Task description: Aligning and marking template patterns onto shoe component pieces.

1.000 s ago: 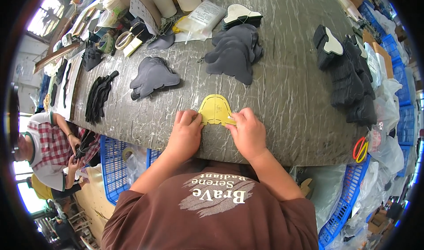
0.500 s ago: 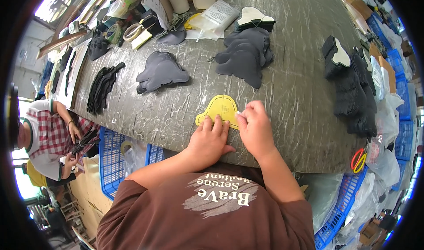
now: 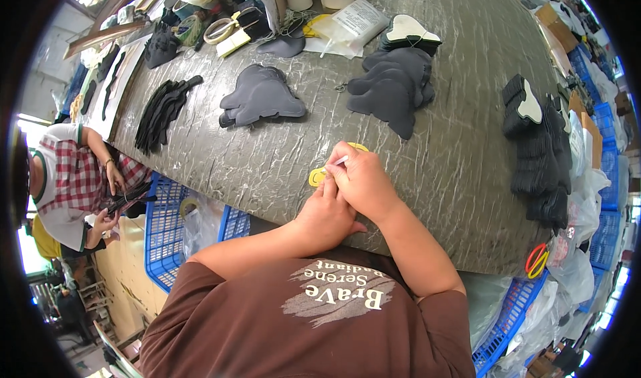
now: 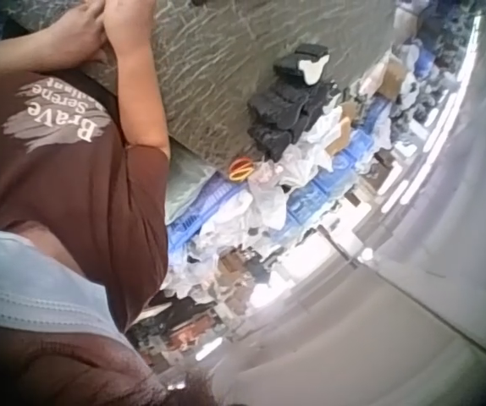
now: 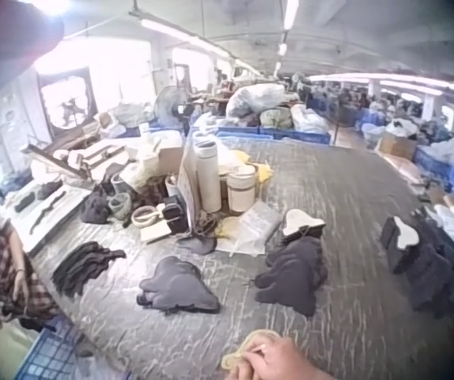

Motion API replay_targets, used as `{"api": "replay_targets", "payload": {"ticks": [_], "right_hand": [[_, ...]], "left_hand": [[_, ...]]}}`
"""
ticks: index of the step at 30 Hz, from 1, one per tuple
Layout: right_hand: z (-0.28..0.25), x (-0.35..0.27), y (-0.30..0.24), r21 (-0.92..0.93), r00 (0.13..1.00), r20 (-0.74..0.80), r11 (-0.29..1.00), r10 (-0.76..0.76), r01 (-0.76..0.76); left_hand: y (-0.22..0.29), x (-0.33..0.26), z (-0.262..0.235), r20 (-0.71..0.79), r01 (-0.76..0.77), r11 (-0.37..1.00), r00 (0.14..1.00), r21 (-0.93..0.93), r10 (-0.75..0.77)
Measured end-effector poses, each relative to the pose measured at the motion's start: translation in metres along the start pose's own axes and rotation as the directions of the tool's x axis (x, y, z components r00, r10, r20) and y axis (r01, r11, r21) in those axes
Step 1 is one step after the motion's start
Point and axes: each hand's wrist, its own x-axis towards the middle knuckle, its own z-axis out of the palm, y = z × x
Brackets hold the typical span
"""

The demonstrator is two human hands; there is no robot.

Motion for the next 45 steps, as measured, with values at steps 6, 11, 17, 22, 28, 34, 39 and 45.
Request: {"api": "replay_targets", "payload": {"ticks": [6, 11, 17, 22, 28, 34, 39, 45], "right_hand": [[0.003, 0.003, 0.008, -0.057, 0.997, -0.013, 0.996, -0.076, 0.075], [-0.008, 0.011, 0.008, -0.079, 0.995, -0.074, 0.995, -0.069, 0.063], [-0.012, 0.020, 0.013, -0.095, 0.991, -0.102, 0.992, -0.088, 0.078], [-0.015, 0.025, 0.013, -0.137, 0.983, -0.124, 0.983, -0.138, 0.121], [-0.021, 0.029, 0.026, -0.141, 0.956, -0.245, 0.981, -0.162, 0.130], [-0.024, 0.024, 0.026, -0.103, 0.941, -0.321, 0.992, -0.106, 0.076], [-0.027, 0.018, 0.031, -0.112, 0.933, -0.351, 0.993, -0.080, 0.042], [-0.024, 0.017, 0.030, -0.215, 0.922, -0.330, 0.967, -0.204, 0.137]], "left_hand": [[0.000, -0.001, -0.001, -0.040, 0.001, 1.000, 0.999, 0.025, 0.000], [0.001, 0.000, -0.004, -0.039, 0.043, 0.999, 0.998, -0.022, -0.044], [0.001, 0.000, -0.005, -0.051, 0.044, 0.998, 0.998, -0.040, -0.046], [0.001, -0.001, -0.005, -0.047, 0.042, 0.998, 0.998, -0.036, -0.044], [0.001, 0.000, -0.007, -0.023, 0.034, 0.999, 0.999, -0.037, -0.035], [0.002, 0.000, -0.007, -0.015, 0.048, 0.998, 0.999, -0.048, -0.049], [0.002, 0.000, -0.006, -0.030, 0.055, 0.997, 0.998, -0.045, -0.056], [0.002, 0.000, -0.006, -0.022, 0.051, 0.998, 0.998, -0.025, -0.051]]}}
